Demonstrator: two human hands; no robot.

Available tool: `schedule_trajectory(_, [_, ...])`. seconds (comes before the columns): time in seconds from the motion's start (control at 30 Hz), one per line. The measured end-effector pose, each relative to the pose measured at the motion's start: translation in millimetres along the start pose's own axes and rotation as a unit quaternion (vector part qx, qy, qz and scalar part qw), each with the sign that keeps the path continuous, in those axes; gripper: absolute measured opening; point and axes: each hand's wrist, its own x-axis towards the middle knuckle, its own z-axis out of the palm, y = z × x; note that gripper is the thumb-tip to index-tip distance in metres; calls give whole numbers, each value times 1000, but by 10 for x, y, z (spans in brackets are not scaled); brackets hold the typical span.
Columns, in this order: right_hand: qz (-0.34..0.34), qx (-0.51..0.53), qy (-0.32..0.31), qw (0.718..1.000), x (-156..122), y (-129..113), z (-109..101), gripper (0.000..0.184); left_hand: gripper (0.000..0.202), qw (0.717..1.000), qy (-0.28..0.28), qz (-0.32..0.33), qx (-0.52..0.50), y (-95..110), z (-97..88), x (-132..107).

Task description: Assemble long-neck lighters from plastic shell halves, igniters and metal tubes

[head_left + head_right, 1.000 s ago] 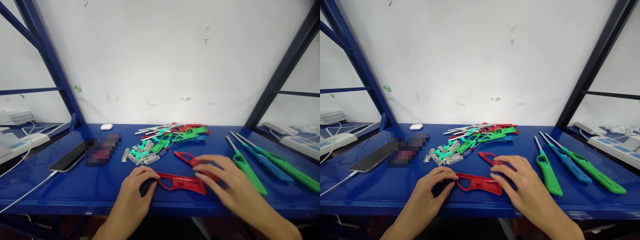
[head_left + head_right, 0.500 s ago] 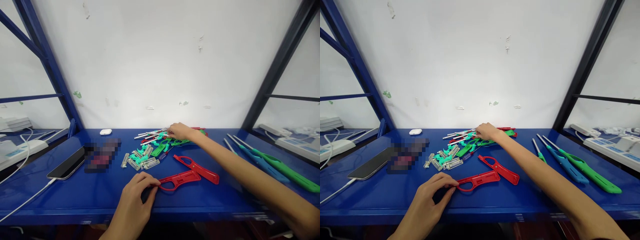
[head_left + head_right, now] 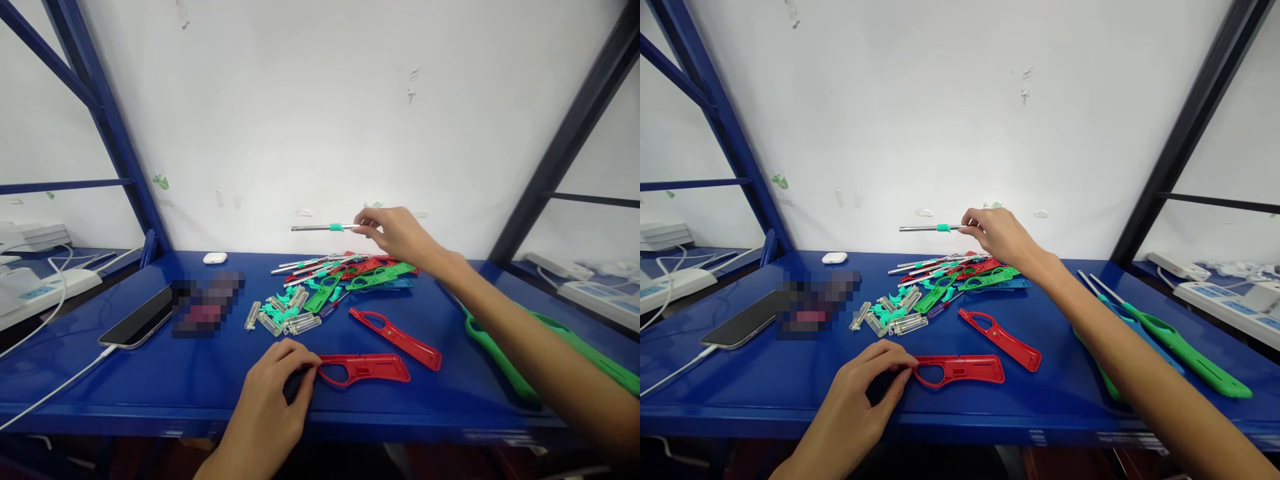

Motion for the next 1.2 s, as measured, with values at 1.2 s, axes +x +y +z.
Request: schedule_trajectory(1.2, [-46, 181, -68, 980, -1357, -1081, 382, 16, 23, 990, -32, 25, 133, -207, -365, -41])
